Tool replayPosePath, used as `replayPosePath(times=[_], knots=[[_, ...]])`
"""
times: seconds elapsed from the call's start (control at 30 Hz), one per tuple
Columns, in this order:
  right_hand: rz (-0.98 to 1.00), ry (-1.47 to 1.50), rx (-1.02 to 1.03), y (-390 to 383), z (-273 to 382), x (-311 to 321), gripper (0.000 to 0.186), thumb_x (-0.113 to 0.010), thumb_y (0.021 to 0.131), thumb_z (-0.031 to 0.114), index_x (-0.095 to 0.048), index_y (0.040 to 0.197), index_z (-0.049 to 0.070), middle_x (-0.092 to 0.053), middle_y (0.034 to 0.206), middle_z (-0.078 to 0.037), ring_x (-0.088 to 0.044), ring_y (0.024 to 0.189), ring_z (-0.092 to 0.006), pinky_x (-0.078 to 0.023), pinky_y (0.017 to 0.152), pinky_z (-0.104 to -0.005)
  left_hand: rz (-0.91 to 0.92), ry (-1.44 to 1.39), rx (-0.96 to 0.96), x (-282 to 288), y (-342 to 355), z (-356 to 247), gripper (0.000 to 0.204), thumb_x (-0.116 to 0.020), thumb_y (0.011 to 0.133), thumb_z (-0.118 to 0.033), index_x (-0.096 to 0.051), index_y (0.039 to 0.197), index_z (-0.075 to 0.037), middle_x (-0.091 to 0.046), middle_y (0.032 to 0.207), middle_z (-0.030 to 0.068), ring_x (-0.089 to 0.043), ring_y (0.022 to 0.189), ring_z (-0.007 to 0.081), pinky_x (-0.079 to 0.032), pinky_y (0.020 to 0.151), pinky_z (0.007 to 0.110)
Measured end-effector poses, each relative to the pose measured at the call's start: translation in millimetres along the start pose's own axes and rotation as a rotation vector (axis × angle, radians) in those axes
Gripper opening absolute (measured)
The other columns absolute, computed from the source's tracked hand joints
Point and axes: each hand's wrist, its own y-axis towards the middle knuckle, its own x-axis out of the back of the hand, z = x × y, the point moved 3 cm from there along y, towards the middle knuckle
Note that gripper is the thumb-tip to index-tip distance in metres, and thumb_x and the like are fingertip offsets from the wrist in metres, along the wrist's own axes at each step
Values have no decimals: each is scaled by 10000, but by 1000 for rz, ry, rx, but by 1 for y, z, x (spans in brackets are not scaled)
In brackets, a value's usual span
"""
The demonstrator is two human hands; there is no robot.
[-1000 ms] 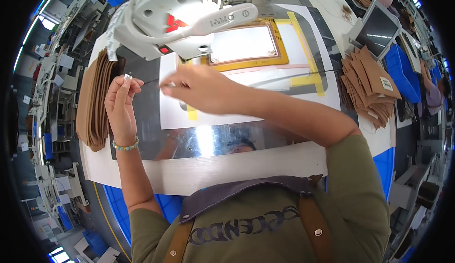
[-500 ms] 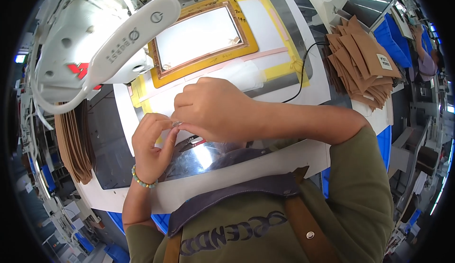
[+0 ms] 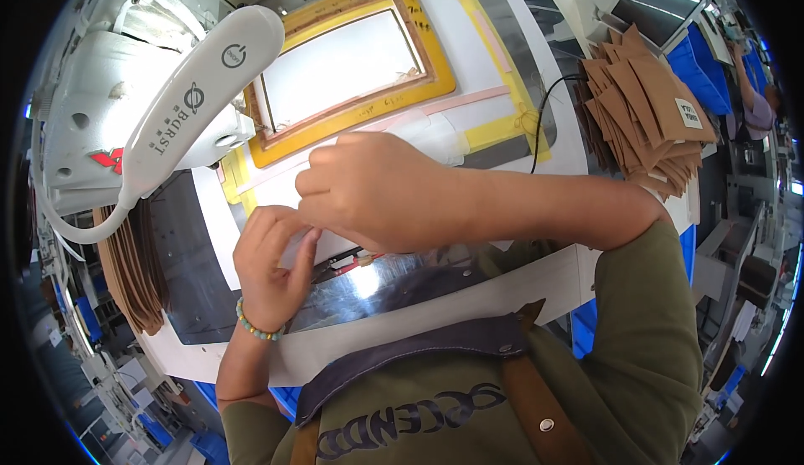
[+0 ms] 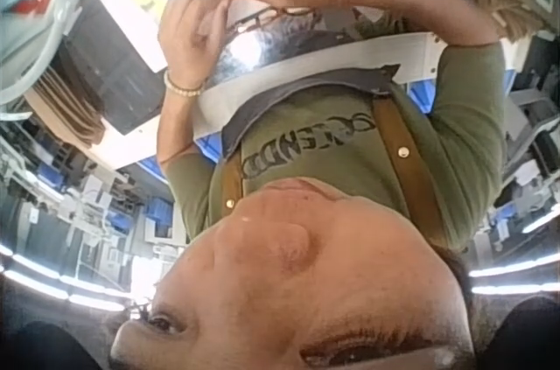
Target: Sewing a small rectangular label onto a piece of leather material using an industrial sewing machine.
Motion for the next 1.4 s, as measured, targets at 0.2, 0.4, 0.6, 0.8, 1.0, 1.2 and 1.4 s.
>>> replayPosePath(times=[0.2,0.4,0.6,0.8,1.0,1.2,1.4], knots=[[-147,265,-454,28,-65,26,89,-739,871,164,-785,896,93,-713,859,-92,-680,807,-246,-529,750,-357,-109,198,120,14,-3,19,471,-771,866,-39,-660,1320,23,-711,1179,169,-671,1061,329,-538,910,397],[147,217,-599,63,-108,22,155,-756,881,199,-836,990,123,-791,955,-70,-710,862,-176,-538,786,-328,136,369,217,-2,-7,25,599,-691,961,-333,-573,1478,-55,-534,1463,212,-388,1444,472,-292,1176,569],[272,225,-654,68,-100,20,160,-756,855,154,-822,985,88,-785,934,-97,-726,881,-216,-555,811,-361,250,542,321,-4,-6,28,758,-529,989,-629,-538,1537,-105,-386,1558,289,-268,1503,502,-219,1192,589],[291,174,-571,72,-101,19,215,-779,809,143,-797,992,32,-779,921,-141,-740,873,-246,-570,798,-390,278,462,264,-13,4,36,853,-415,994,-735,-534,1530,-83,-292,1596,337,-247,1494,523,-199,1192,596],[238,149,-556,67,-102,14,193,-752,798,139,-787,956,34,-774,907,-142,-738,862,-267,-572,790,-399,248,371,279,-21,11,44,875,-397,996,-747,-561,1470,-30,-332,1530,347,-309,1431,510,-226,1166,586],[272,111,-572,72,-106,10,213,-785,778,185,-787,940,47,-771,884,-128,-736,843,-261,-572,777,-400,232,322,287,-22,13,47,860,-393,1005,-735,-570,1454,-24,-360,1509,337,-325,1414,500,-230,1165,569],[387,64,-631,81,-110,3,241,-819,758,231,-787,925,60,-767,861,-113,-734,824,-254,-572,765,-400,233,354,284,-24,13,46,842,-414,1009,-716,-558,1465,-24,-358,1517,341,-321,1419,500,-220,1176,574]])
